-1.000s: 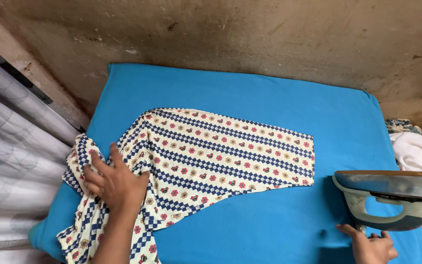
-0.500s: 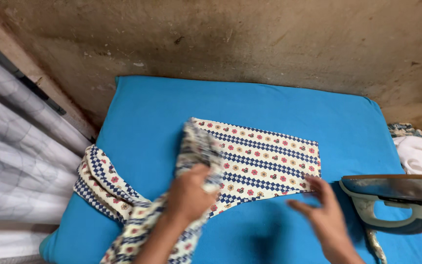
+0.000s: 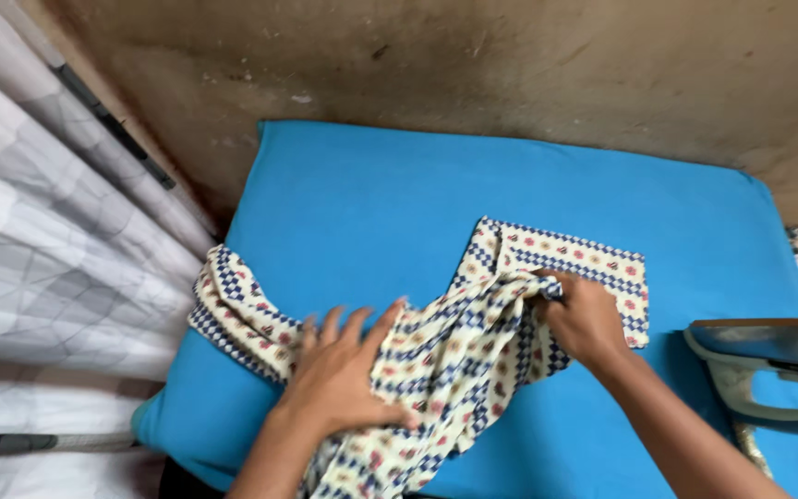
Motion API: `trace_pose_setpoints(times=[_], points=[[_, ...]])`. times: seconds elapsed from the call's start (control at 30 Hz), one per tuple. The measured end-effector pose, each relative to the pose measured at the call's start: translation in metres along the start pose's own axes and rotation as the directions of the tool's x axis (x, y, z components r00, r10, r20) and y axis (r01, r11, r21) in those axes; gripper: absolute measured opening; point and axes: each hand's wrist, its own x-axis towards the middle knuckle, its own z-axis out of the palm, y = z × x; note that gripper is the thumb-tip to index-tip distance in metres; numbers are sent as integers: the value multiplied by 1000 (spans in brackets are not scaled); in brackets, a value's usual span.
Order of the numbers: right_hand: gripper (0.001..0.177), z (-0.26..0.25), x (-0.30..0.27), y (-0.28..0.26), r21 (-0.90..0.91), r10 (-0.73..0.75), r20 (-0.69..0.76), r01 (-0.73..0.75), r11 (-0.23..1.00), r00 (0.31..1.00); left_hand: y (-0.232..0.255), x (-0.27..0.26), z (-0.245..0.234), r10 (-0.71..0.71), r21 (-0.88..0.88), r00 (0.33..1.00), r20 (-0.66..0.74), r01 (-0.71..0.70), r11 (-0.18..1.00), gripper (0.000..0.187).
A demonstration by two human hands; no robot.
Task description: The person irons a patterned garment on a blue ironing board. They repeatedly smooth the fabric with their hands, reposition the garment, and pass a steam iron over different sections to remove wrinkles.
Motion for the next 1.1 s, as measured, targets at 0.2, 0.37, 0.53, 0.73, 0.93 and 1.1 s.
trace_pose_setpoints(times=[0.2, 0.37, 0.53, 0.73, 0.93, 1.1], points=[[63, 73, 24, 19, -158, -365, 44, 367, 917, 930, -57, -24, 41, -180, 54, 959, 220, 172, 984, 114], [55, 96, -20, 8, -283, -238, 177, 281, 917, 955, -63, -9, 65, -90, 21, 982, 163, 88, 996, 58], [56, 112, -57, 20, 1, -235, 73, 236, 972, 969, -67, -1, 74, -52, -13, 997, -50, 51, 999, 37], [45, 107, -129, 22, 84, -41, 225, 22, 996, 974, -49, -12, 86, 6, -233, 918, -396, -107, 967, 37], [34, 111, -210, 100, 166, -85, 238, 46, 985, 967, 25, -40, 160, 8, -457, 994, 112, 44, 889, 44], [51, 105, -296, 203, 125, -98, 462, 45, 991, 882, 106, -93, 273, 314, -779, 808, 498, 258, 572, 39]])
